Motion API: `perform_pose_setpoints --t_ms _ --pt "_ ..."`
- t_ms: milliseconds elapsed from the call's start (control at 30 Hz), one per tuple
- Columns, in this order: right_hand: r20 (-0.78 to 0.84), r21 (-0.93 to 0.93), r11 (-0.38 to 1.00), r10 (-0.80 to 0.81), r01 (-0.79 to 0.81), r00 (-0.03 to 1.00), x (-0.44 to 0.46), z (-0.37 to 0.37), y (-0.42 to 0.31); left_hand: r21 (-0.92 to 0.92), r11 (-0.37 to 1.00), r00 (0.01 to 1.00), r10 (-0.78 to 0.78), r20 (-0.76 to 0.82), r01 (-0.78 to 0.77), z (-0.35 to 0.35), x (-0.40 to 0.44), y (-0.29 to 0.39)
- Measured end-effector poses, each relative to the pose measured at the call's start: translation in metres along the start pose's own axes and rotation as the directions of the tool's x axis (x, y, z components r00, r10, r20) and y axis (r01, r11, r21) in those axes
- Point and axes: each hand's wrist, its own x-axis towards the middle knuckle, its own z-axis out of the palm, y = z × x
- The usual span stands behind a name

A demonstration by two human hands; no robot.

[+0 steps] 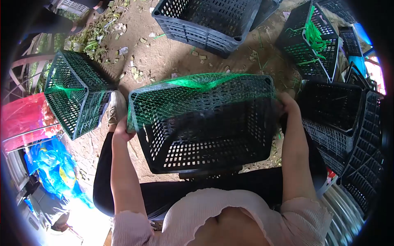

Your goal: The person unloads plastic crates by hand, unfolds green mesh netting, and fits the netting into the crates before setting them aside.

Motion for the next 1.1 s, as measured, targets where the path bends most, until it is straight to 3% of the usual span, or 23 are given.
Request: perform_pose_setpoints --t_ms 33,67,133,200,233,267,333,367,400,467,500,533,600,667,700,733,800,867,933,967,1000,1067,1100 --pt "0.161 -0.007 0.998 0.069 -0.069 0.984 -0.019 -0.008 -0.003 0.038 0.999 0.997 -0.008 0.081 0.005 -0.005 -0.029 0.005" --pt "0.172 -0.057 0.997 0.053 -0.044 0.984 -0.037 -0.015 -0.017 0.076 0.997 0.987 -0.017 0.162 0.005 -0.01 -0.05 0.008" --pt "0.187 -0.211 0.977 0.02 0.02 0.982 -0.074 -0.023 -0.047 0.279 0.953 0.844 -0.052 0.534 -0.118 -0.032 -0.066 0.024" --pt "0.198 -0.476 0.873 -0.013 0.108 0.98 -0.106 -0.015 -0.066 0.662 0.74 0.89 -0.215 0.401 -0.119 -0.055 -0.059 0.036" --pt "0.2 -0.619 0.769 -0.04 0.158 0.979 -0.121 -0.012 -0.069 0.601 0.779 0.906 -0.105 0.409 -0.181 -0.049 -0.082 0.029" --pt "0.215 -0.461 0.858 -0.138 0.225 0.967 -0.131 -0.012 -0.062 0.536 0.807 0.912 0.008 0.411 -0.248 -0.042 -0.104 0.018" --pt "0.204 -0.104 0.926 -0.337 0.363 0.919 -0.134 -0.005 -0.038 0.052 0.979 0.893 0.157 0.422 -0.196 -0.04 -0.12 -0.009" --pt "0.172 0.149 0.91 -0.409 0.387 0.896 -0.132 -0.003 -0.027 -0.204 0.969 0.818 0.227 0.528 -0.138 -0.036 -0.123 -0.024" --pt "0.146 0.341 0.851 -0.468 0.399 0.872 -0.135 0.008 -0.017 -0.441 0.89 0.804 0.347 0.482 -0.12 -0.036 -0.122 -0.038" --pt "0.064 0.677 0.635 -0.556 0.373 0.829 -0.152 0.047 0.001 -0.703 0.711 0.643 0.54 0.543 -0.004 -0.043 -0.092 -0.063" --pt "-0.042 0.799 0.478 -0.56 0.365 0.827 -0.165 0.069 0.007 -0.784 0.609 0.685 0.522 0.509 0.118 -0.027 -0.107 -0.077" --pt "-0.149 0.887 0.295 -0.545 0.355 0.825 -0.177 0.091 0.01 -0.788 0.596 0.709 0.488 0.508 0.155 -0.019 -0.107 -0.09" --pt "0.061 0.968 0.241 -0.517 0.077 0.854 -0.179 0.117 0.009 -0.614 0.75 0.693 0.307 0.652 0.246 0.009 -0.141 -0.115" --pt "0.324 0.885 0.456 -0.461 -0.094 0.826 -0.2 0.131 0.0 -0.481 0.874 0.64 0.333 0.693 0.065 0.022 -0.159 -0.136" --pt "0.333 0.759 0.647 -0.484 0.074 0.809 -0.214 0.133 -0.005 -0.414 0.905 0.64 0.263 0.722 0.095 0.015 -0.144 -0.137" --pt "0.282 0.66 0.708 -0.543 0.251 0.791 -0.202 0.124 -0.004 -0.391 0.92 0.576 0.339 0.743 -0.038 0.007 -0.148 -0.13" --pt "-0.065 0.778 0.478 -0.583 0.407 0.81 -0.196 0.095 -0.002 -0.579 0.803 0.772 0.453 0.445 -0.138 -0.004 -0.162 -0.122" --pt "-0.18 0.8 0.46 -0.427 0.384 0.886 -0.208 0.098 0.014 -0.683 0.729 0.777 0.461 0.429 -0.055 -0.009 -0.154 -0.128" --pt "-0.095 0.89 0.401 -0.303 0.217 0.948 -0.213 0.116 0.045 -0.766 0.637 0.794 0.419 0.441 0.089 0.002 -0.131 -0.15" --pt "0.05 0.877 0.443 -0.465 0.184 0.884 -0.21 0.12 0.063 -0.723 0.647 0.701 0.397 0.592 0.245 0.002 -0.119 -0.163" --pt "0.198 0.812 0.566 -0.499 0.144 0.844 -0.219 0.118 0.062 -0.646 0.761 0.721 0.418 0.553 0.054 0.013 -0.147 -0.165" --pt "-0.185 0.802 0.321 -0.668 0.503 0.721 -0.28 0.069 0.005 -0.637 0.771 0.646 0.487 0.588 -0.001 0.014 -0.147 -0.138" --pt "-0.229 0.683 0.432 -0.638 0.588 0.735 -0.272 0.063 0.029 -0.615 0.788 0.62 0.497 0.606 -0.031 0.006 -0.149 -0.133"
